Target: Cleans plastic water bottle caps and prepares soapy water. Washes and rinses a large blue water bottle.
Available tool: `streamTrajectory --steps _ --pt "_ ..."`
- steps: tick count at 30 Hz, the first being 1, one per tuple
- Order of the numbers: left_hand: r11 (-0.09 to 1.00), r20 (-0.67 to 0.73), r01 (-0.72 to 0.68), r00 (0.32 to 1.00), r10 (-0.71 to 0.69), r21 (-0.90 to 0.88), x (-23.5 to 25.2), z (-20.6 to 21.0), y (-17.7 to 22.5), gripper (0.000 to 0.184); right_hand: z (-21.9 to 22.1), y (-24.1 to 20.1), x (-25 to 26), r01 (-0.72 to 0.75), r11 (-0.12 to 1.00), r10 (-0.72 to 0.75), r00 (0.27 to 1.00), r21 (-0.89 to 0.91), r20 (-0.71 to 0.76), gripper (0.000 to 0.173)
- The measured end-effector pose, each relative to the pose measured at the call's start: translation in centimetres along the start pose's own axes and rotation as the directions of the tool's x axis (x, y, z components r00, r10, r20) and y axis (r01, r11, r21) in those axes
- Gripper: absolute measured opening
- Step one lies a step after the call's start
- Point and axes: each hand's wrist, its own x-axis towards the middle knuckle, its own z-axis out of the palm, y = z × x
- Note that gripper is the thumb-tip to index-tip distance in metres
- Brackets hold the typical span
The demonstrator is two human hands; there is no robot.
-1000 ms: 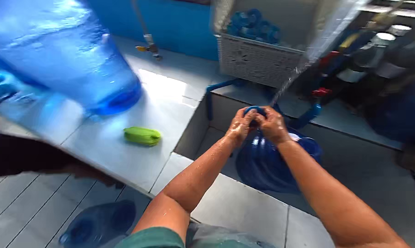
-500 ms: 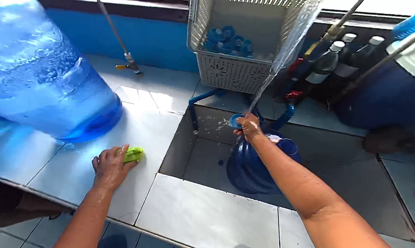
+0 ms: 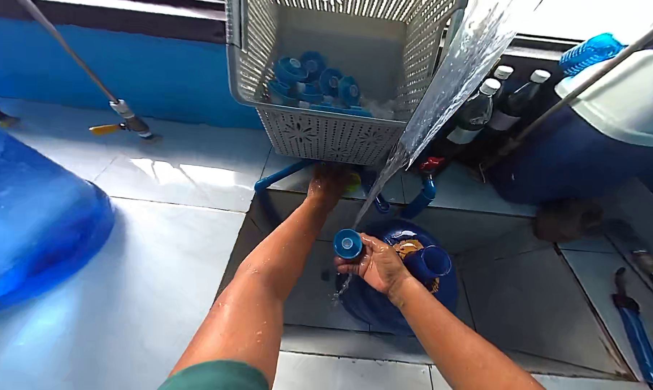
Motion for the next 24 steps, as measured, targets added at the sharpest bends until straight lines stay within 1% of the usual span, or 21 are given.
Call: streamTrajectory --steps 1,3,4,5,6,7,8,9,10,11,13,14,15,16,19,21,22,23,24 --pt "0.996 0.007 0.045 0.999 -0.045 -0.076 -0.4 0.4 0.5 0.053 -0.2 -0.1 0.0 -0.002 0.997 0.003 1.0 0.076 -0.005 0.041" --pt "0.951 -0.064 0.125 0.987 -0.149 -0.283 -3.1 0.6 1.4 0.056 -0.4 0.2 -0.2 0.045 0.989 -0.042 0.999 0.142 -0.028 0.036" --pt "0.893 -0.061 0.182 0.972 -0.226 -0.41 -5.3 0.5 2.1 0.05 -0.5 0.5 -0.3 0.085 0.988 -0.081 0.996 0.128 -0.038 0.035" --pt "0.787 0.005 0.257 0.952 -0.307 -0.56 -7.8 0.1 3.0 0.043 -0.6 0.9 -0.5 0.132 0.987 -0.128 0.991 0.091 -0.051 0.034" --pt "0.6 0.152 0.364 0.914 -0.375 -0.712 -10.2 -0.5 4.0 0.038 -0.7 1.4 -0.7 0.179 0.983 -0.177 0.982 0.039 -0.063 0.034" --pt "0.342 0.324 0.468 0.857 -0.401 -0.815 -12.2 -1.0 5.1 0.038 -0.8 2.0 -1.0 0.23 0.973 -0.231 0.97 -0.025 -0.071 0.034" --pt "0.088 0.477 0.543 0.795 -0.374 -0.835 -13.9 -1.5 6.2 0.039 -0.9 2.7 -1.3 0.279 0.955 -0.287 0.955 -0.101 -0.075 0.034" --pt "-0.107 0.573 0.572 0.753 -0.322 -0.813 -15.4 -2.0 7.1 0.034 -1.0 3.3 -1.6 0.32 0.927 -0.339 0.938 -0.195 -0.073 0.034" --pt "-0.233 0.617 0.571 0.732 -0.289 -0.787 -16.6 -2.4 7.8 0.028 -1.1 3.9 -2.0 0.355 0.884 -0.389 0.919 -0.305 -0.059 0.033" --pt "-0.319 0.632 0.552 0.726 -0.271 -0.77 -17.5 -2.7 8.4 0.025 -1.3 4.6 -2.5 0.387 0.818 -0.438 0.899 -0.426 -0.026 0.033" --pt "-0.449 0.638 0.5 0.734 -0.236 -0.741 -19.0 -3.4 9.5 0.029 -1.7 5.6 -3.6 0.436 0.627 -0.522 0.85 -0.646 0.067 0.035" --pt "-0.504 0.639 0.474 0.737 -0.223 -0.722 -19.6 -3.9 10.2 0.031 -1.8 6.1 -4.2 0.459 0.524 -0.56 0.82 -0.717 0.116 0.035" --pt "-0.548 0.638 0.45 0.74 -0.214 -0.706 -20.1 -4.4 10.9 0.033 -2.0 6.6 -4.8 0.486 0.438 -0.602 0.783 -0.756 0.155 0.035" --pt "-0.577 0.639 0.431 0.738 -0.217 -0.694 -20.5 -4.8 11.7 0.035 -2.1 7.0 -5.4 0.508 0.376 -0.637 0.749 -0.775 0.182 0.034" --pt "-0.616 0.642 0.382 0.717 -0.273 -0.689 -21.7 -5.0 13.9 0.037 -2.2 8.2 -6.8 0.536 0.273 -0.695 0.684 -0.799 0.221 0.033" --pt "-0.606 0.615 0.341 0.718 -0.325 -0.719 -22.3 -4.7 15.2 0.033 -2.4 9.2 -7.1 0.539 0.191 -0.723 0.642 -0.821 0.253 0.033" --pt "-0.6 0.604 0.324 0.717 -0.348 -0.731 -22.6 -4.7 15.8 0.031 -2.5 9.6 -7.3 0.545 0.169 -0.735 0.625 -0.821 0.264 0.033" --pt "-0.6 0.6 0.312 0.711 -0.366 -0.736 -22.9 -4.7 16.3 0.029 -2.6 9.9 -7.4 0.548 0.164 -0.735 0.622 -0.82 0.268 0.032" --pt "-0.607 0.597 0.298 0.709 -0.376 -0.737 -23.2 -4.7 16.7 0.028 -2.8 10.0 -7.6 0.54 0.17 -0.715 0.643 -0.824 0.274 0.033"
